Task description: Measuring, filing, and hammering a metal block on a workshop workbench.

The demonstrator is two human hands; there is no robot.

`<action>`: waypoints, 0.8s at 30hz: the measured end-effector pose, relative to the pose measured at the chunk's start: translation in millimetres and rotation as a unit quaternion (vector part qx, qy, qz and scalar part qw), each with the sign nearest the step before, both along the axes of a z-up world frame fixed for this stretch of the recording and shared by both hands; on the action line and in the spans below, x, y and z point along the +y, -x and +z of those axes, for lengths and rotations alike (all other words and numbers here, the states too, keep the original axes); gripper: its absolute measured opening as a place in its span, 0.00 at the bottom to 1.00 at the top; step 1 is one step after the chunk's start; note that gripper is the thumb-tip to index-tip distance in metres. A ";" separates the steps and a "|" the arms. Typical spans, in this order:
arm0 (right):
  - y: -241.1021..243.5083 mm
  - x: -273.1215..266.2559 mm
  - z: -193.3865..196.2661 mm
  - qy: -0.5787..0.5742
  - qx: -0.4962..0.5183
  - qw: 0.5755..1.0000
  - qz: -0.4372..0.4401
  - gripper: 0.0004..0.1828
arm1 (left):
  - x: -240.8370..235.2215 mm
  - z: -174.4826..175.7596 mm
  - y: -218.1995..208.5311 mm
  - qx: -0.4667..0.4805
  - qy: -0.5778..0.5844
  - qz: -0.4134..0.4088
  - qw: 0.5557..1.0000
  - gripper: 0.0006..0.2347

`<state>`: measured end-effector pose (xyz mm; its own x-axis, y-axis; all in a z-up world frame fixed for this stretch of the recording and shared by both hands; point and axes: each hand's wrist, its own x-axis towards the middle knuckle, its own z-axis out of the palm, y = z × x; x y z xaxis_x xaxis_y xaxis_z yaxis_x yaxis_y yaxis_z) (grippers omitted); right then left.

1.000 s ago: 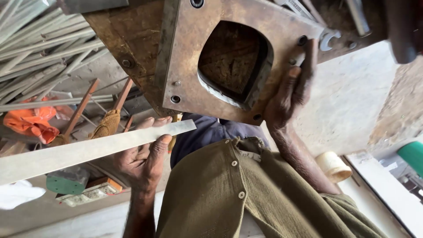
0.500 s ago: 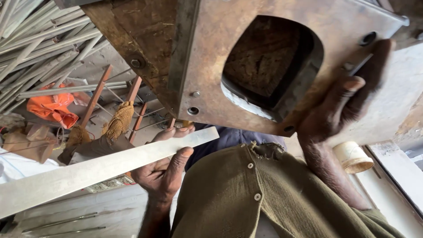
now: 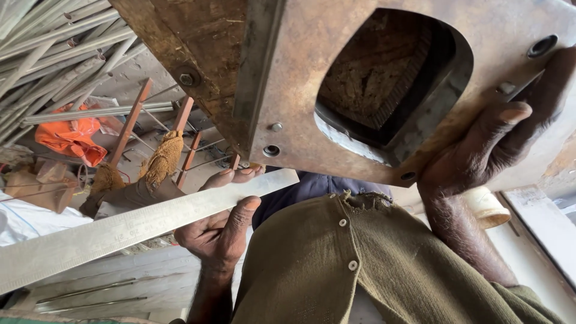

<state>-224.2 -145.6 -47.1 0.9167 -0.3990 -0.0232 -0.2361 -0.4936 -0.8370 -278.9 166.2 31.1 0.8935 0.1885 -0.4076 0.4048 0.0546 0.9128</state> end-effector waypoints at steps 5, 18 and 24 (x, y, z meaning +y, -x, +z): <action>2.0 3.4 12.8 -0.008 0.038 0.999 -0.003 0.29 | -4.9 3.2 -1.2 0.012 -0.009 -0.008 1.000 0.20; 2.0 -4.4 1.0 -0.026 0.004 1.000 0.010 0.28 | 0.9 0.2 7.2 0.020 0.050 0.031 0.998 0.20; -12.9 12.8 0.2 -0.040 -0.010 0.999 -0.004 0.28 | 16.0 -7.2 1.2 0.038 0.037 0.065 0.996 0.18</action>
<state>-211.2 -132.8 -47.0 0.9138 -0.4045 -0.0383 -0.2236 -0.4221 -0.8785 -280.1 182.2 23.9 0.8295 0.2676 -0.4903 0.4579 0.1767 0.8712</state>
